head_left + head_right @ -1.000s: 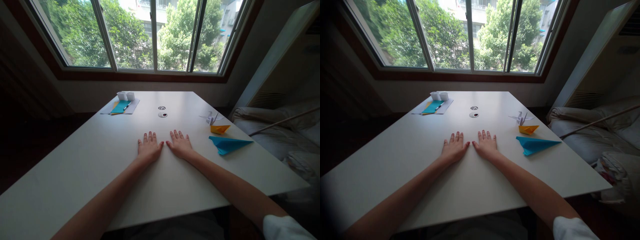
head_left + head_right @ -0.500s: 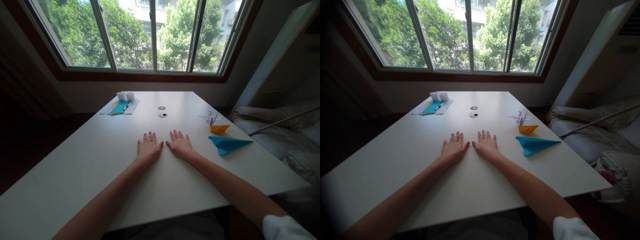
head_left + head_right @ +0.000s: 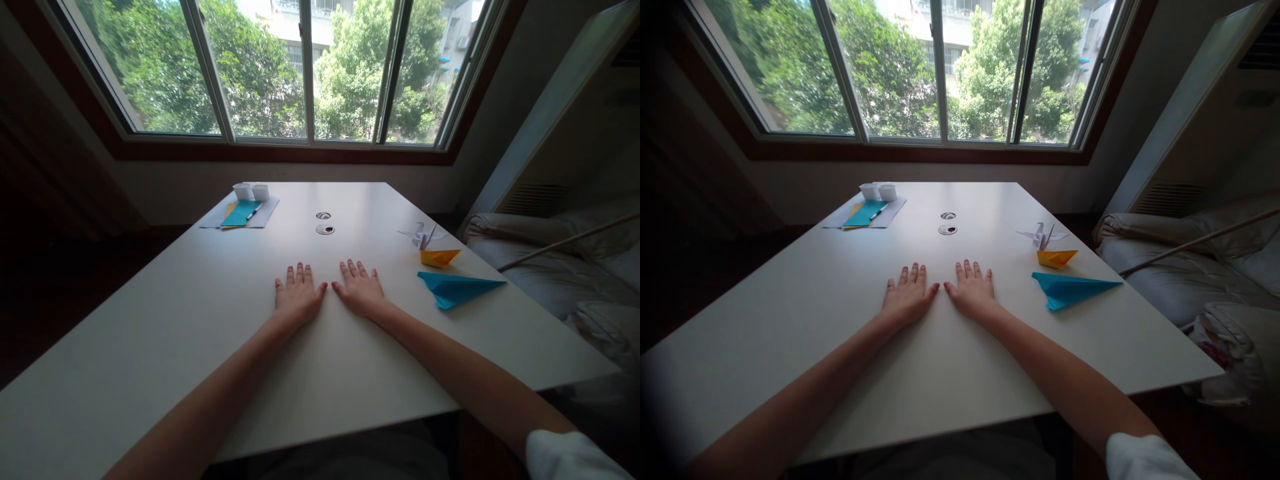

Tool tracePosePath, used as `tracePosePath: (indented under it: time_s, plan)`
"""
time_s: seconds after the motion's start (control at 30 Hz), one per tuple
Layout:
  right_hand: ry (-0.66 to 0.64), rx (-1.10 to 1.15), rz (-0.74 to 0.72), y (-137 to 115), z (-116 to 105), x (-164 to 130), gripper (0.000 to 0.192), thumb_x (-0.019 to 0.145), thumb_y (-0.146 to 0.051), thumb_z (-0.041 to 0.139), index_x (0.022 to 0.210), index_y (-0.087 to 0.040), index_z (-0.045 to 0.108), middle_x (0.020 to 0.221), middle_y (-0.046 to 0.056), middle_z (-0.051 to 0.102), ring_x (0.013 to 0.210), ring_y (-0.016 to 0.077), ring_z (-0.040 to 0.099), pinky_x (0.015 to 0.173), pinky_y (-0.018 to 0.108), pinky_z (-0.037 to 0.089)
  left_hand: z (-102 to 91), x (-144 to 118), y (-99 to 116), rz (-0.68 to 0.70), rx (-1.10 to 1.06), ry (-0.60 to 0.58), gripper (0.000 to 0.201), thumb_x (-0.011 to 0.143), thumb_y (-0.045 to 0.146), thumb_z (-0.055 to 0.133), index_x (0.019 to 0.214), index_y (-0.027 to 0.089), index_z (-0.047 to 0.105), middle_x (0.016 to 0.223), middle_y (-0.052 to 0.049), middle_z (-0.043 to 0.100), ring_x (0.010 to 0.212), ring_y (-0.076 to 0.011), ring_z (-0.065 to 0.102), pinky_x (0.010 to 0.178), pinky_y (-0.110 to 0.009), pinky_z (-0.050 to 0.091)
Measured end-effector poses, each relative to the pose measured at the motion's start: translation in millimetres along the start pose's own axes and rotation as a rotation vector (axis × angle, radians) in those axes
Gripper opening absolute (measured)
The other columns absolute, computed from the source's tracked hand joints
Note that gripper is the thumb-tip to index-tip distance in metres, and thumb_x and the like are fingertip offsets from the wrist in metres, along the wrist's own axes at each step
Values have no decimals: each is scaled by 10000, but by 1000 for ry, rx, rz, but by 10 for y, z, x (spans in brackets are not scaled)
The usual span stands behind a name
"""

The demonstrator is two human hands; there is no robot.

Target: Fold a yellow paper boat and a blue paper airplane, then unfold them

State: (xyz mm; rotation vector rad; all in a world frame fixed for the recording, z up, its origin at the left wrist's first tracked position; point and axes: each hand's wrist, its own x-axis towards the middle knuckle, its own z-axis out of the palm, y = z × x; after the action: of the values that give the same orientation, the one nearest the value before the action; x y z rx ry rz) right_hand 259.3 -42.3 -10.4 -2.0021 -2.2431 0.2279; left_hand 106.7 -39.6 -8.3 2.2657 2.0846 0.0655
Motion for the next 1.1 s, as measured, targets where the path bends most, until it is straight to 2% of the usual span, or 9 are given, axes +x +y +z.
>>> tracePosePath:
  time_s: [1.1]
  plan:
    - [-12,10,-3,12,0,17,693,856,-558,182,1425,-163,164,1491,75,138,1357,280,104,1045,553,58,-8,14,12,5,-24,-7,715,854,546,161,1415,105,188,1488,-93,115,1357,-306,98,1048,-559,141]
